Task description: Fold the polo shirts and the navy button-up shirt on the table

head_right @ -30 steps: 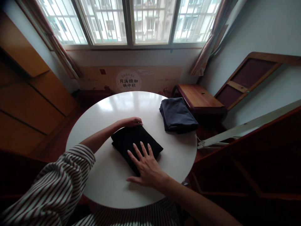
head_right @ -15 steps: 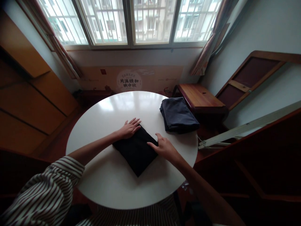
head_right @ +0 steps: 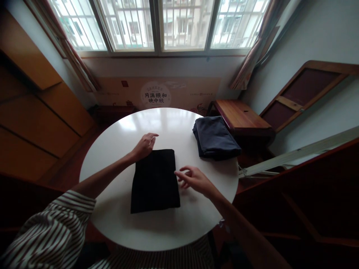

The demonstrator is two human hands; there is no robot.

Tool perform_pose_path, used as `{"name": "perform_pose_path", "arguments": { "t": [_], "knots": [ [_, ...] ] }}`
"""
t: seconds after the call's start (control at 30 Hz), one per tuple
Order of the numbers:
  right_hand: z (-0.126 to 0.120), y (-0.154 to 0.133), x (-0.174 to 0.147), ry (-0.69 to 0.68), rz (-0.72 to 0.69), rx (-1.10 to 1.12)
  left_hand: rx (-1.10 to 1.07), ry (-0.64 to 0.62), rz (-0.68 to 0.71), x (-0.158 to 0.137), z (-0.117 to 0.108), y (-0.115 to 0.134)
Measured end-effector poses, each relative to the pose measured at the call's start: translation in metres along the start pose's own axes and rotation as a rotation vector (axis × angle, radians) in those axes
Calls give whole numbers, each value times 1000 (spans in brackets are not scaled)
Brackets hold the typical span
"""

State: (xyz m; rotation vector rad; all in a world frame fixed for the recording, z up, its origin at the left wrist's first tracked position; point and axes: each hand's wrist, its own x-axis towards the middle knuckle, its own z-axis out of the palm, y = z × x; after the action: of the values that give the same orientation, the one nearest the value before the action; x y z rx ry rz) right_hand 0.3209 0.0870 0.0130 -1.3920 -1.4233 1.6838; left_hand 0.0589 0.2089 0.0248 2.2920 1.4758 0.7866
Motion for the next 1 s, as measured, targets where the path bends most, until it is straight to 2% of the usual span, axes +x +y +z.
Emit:
{"name": "perform_pose_path", "arguments": {
  "t": [0.07,0.17,0.2,0.27,0.3,0.37,0.43,0.47,0.57,0.67,0.73,0.83,0.9,1.0],
  "knots": [
    [-10,-7,16,79,-21,197,-127,26,-202,-26,-21,-8],
    [-11,-15,35,6,44,441,-532,-51,-624,-70,-41,-20],
    [-7,-17,40,-32,61,466,-686,-54,-728,-83,-43,-23],
    [2,-21,47,-81,76,413,-903,-13,-820,-100,-42,-26],
    [7,-22,49,-101,76,356,-959,-7,-820,-105,-40,-26],
    [19,-25,52,-139,32,261,-1020,-86,-760,-107,-34,-24],
    [31,-27,51,-141,-61,240,-1042,-193,-652,-103,-28,-19],
    [36,-27,50,-136,-113,254,-1042,-205,-588,-101,-26,-16],
    [47,-24,45,-122,-247,316,-1027,-77,-444,-96,-22,-4],
    [48,-20,39,-124,-346,417,-1088,23,-409,-99,-19,6],
    [42,-18,35,-118,-368,501,-1170,-39,-458,-103,-16,11],
    [25,-22,29,-77,-379,566,-1277,-301,-539,-102,-6,15],
    [8,-32,25,-29,-389,565,-1322,-412,-536,-92,3,22],
    [-31,-60,18,55,-402,515,-1409,-408,-447,-56,18,44]
  ]
}}
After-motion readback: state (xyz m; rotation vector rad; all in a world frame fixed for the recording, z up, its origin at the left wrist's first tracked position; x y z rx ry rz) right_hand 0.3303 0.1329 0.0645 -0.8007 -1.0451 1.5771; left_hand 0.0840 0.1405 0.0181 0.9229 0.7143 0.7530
